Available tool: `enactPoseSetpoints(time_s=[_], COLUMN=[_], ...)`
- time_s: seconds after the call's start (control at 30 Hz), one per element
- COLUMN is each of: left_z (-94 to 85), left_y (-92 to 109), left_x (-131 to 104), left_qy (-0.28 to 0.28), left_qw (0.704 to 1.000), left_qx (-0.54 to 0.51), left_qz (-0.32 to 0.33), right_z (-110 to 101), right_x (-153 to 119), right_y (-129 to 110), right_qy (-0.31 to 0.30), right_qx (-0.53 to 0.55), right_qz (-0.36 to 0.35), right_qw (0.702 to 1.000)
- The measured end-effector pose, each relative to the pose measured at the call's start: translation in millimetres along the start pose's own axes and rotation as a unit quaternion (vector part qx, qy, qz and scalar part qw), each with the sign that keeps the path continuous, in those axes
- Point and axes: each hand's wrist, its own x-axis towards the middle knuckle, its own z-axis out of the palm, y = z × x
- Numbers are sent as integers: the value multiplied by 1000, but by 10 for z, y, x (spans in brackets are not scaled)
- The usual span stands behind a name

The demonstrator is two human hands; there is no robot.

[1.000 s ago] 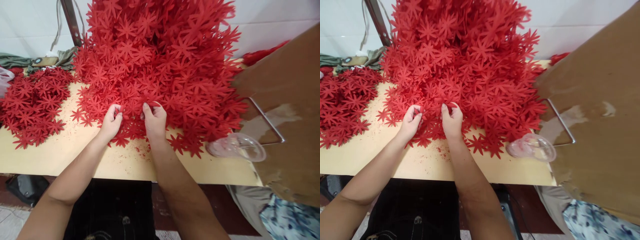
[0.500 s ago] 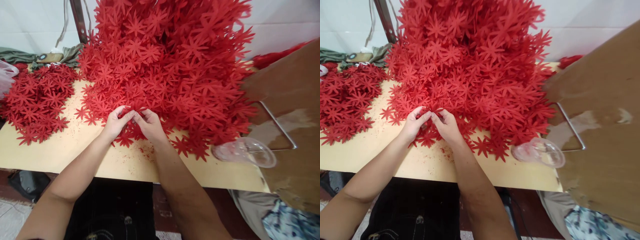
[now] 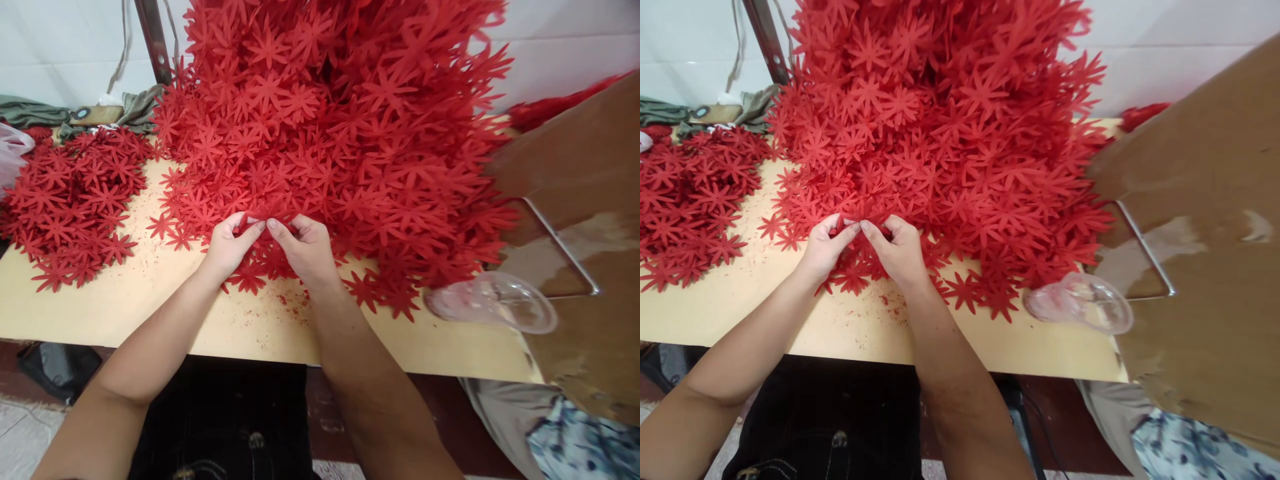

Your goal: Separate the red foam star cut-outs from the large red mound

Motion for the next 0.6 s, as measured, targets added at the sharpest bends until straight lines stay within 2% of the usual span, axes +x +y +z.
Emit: enactPoseSetpoints(time_s=[0.23, 0.33, 0.6], left_z=[-25, -32, -22], left_y=[59, 75, 88], left_x=[7, 10, -3], left_qy=[34, 40, 51], left_qw=[994, 992, 989], left_qx=[-68, -93, -116], left_qz=[-72, -69, -70], right_z=[-4, -17, -15], right_x=[17, 35, 53], right_y=[-44, -31, -7], right_qy=[-36, -46, -21], right_qx=[11, 26, 24], right_qz=[15, 24, 28], right_qw=[999, 998, 999])
